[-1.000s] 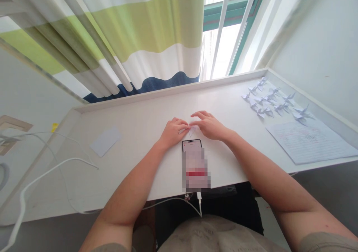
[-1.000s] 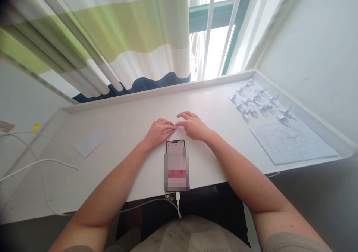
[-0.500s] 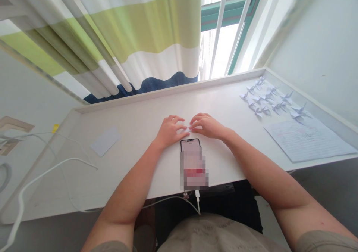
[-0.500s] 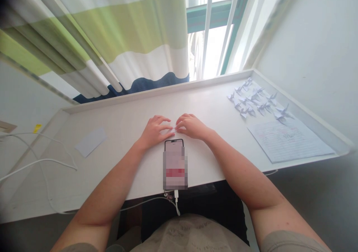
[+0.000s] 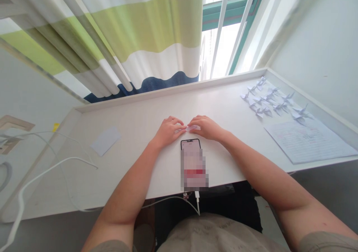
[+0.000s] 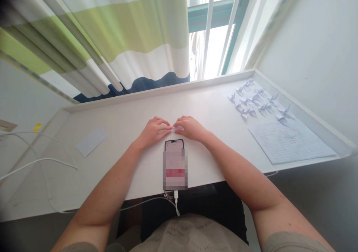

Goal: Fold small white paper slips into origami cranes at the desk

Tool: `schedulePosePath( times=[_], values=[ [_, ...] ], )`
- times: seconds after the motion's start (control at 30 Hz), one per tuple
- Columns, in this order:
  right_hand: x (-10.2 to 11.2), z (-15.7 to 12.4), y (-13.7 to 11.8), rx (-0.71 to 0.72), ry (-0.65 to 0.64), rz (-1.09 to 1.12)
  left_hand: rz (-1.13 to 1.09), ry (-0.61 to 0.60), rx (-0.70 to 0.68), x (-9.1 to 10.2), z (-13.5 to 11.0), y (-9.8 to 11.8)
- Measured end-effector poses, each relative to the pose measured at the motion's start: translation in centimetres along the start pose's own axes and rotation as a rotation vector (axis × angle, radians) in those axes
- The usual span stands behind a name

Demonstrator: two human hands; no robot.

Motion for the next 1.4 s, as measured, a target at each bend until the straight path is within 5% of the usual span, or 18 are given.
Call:
schedulePosePath(
  times=[0.3, 0.77, 1.17, 1.4],
  values=[
    [0.2, 0.0, 1.5, -0.089, 0.025, -0.039, -0.051, -0.003, 0.240, -0.6, -0.5, -2.6],
    [0.4, -0.7, -0.4, -0.033, -0.014, -0.258, -0.099, 0.021, 0.430, -0.6, -0.9, -3.6],
    [-0.5, -0.3, -0.6, 0.072, -0.024, -0.130, -0.076, 0.041, 0.335, -0.5, -0.9, -3.1],
    [-0.3, -0.4, -0.4, 0.038, -0.011, -0.075, -0.124, 0.084, 0.087, -0.2, 0.1, -0.5]
  ],
)
Point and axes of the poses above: each hand's wrist, its own z-axis towards the middle knuckle, its own x-axis out of the back of the hand, y = z × x, the point moved 10 cm from there along z, towards the middle knuckle, and after that the axes turned 11 degrees about y, right-handed, at the moved point
